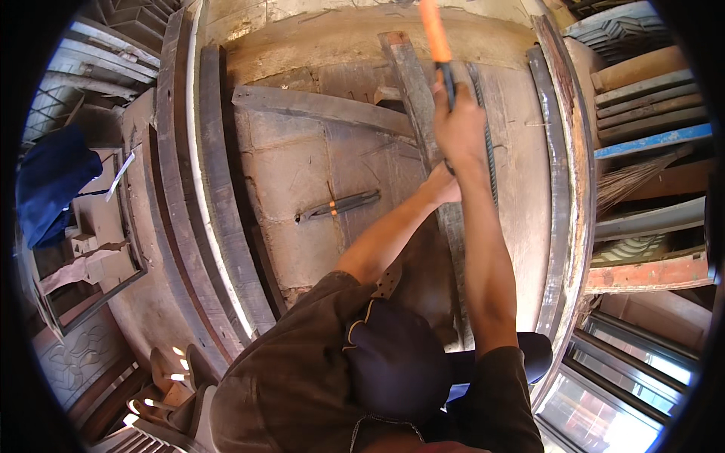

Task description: The person uses a hammer to repeatedly strike a long metal rod placed on a wooden surface. They adjust the rod's position and hammer different sections along its length.

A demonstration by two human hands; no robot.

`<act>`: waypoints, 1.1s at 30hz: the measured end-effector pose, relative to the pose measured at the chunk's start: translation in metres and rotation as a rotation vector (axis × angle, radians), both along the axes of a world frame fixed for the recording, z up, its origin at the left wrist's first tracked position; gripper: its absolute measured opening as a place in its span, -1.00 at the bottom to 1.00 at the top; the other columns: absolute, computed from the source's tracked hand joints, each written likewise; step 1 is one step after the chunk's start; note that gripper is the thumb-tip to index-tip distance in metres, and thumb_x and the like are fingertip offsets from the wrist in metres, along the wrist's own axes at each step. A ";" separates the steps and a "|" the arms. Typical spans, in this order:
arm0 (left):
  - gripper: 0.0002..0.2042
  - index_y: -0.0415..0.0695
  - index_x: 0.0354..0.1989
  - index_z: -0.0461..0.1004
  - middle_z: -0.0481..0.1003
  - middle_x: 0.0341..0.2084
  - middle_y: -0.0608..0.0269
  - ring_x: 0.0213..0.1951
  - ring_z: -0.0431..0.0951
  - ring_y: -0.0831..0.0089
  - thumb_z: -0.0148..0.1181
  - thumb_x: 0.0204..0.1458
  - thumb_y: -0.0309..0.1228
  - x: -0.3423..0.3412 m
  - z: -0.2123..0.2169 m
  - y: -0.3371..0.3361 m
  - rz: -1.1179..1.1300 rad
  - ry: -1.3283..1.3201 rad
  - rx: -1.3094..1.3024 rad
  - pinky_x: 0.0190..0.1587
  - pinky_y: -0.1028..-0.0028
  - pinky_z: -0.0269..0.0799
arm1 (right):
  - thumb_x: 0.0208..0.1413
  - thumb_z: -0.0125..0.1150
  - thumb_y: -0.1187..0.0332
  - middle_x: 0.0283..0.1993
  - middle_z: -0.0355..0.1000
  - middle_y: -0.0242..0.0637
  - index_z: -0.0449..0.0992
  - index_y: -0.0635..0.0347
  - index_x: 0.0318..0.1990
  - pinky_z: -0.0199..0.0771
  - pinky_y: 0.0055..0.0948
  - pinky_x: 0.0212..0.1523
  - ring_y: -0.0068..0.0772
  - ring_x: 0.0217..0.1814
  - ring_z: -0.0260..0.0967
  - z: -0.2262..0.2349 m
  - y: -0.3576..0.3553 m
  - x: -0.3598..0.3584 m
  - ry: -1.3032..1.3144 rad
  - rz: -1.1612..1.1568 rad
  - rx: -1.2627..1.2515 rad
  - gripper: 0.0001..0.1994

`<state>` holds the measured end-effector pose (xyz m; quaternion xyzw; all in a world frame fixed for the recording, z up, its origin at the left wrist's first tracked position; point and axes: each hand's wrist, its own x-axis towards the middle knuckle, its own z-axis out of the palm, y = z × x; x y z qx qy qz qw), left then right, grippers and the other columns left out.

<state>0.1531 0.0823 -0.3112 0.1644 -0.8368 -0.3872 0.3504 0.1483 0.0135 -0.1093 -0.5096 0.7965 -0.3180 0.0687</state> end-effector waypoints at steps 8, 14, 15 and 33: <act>-0.79 -0.10 -0.39 0.48 0.52 -0.49 0.00 -0.36 0.56 0.10 0.17 0.03 -0.21 0.011 0.024 -0.022 -0.005 -0.310 -0.175 -0.16 0.18 0.44 | 0.28 0.00 0.17 -0.53 0.47 0.11 0.23 0.29 -0.19 0.46 0.00 -0.53 0.22 -0.51 0.47 -0.038 -0.018 0.018 -0.062 -0.113 -0.159 -0.69; -0.69 -0.11 -0.50 0.48 0.45 -0.74 -0.01 -0.61 0.51 0.06 0.10 0.10 -0.12 -0.005 0.040 -0.011 0.011 -0.331 -0.321 -0.48 0.10 0.39 | 0.25 -0.04 0.05 -0.33 0.46 0.32 0.36 0.40 -0.13 0.43 0.12 -0.13 0.40 -0.18 0.43 -0.039 0.015 0.019 -0.284 0.000 0.318 -0.55; -0.70 -0.11 -0.50 0.48 0.43 -0.74 0.01 -0.65 0.46 0.08 0.11 0.09 -0.14 -0.022 0.065 -0.016 -0.082 -0.369 -0.244 -0.52 0.17 0.38 | 0.25 -0.02 0.05 -0.33 0.46 0.30 0.38 0.37 -0.13 0.43 0.10 -0.15 0.37 -0.18 0.44 -0.029 0.031 0.001 -0.291 -0.016 0.287 -0.57; -0.58 -0.03 -0.20 0.58 0.58 -0.45 0.02 -0.41 0.56 -0.07 -0.02 0.17 0.04 -0.008 0.066 -0.011 -0.080 -0.608 -0.470 -0.41 0.05 0.41 | 0.16 0.16 0.27 -0.35 0.37 -0.27 0.30 0.23 0.02 0.48 -0.40 -0.23 -0.44 -0.29 0.39 0.270 0.654 -0.063 0.179 -1.239 0.294 -0.65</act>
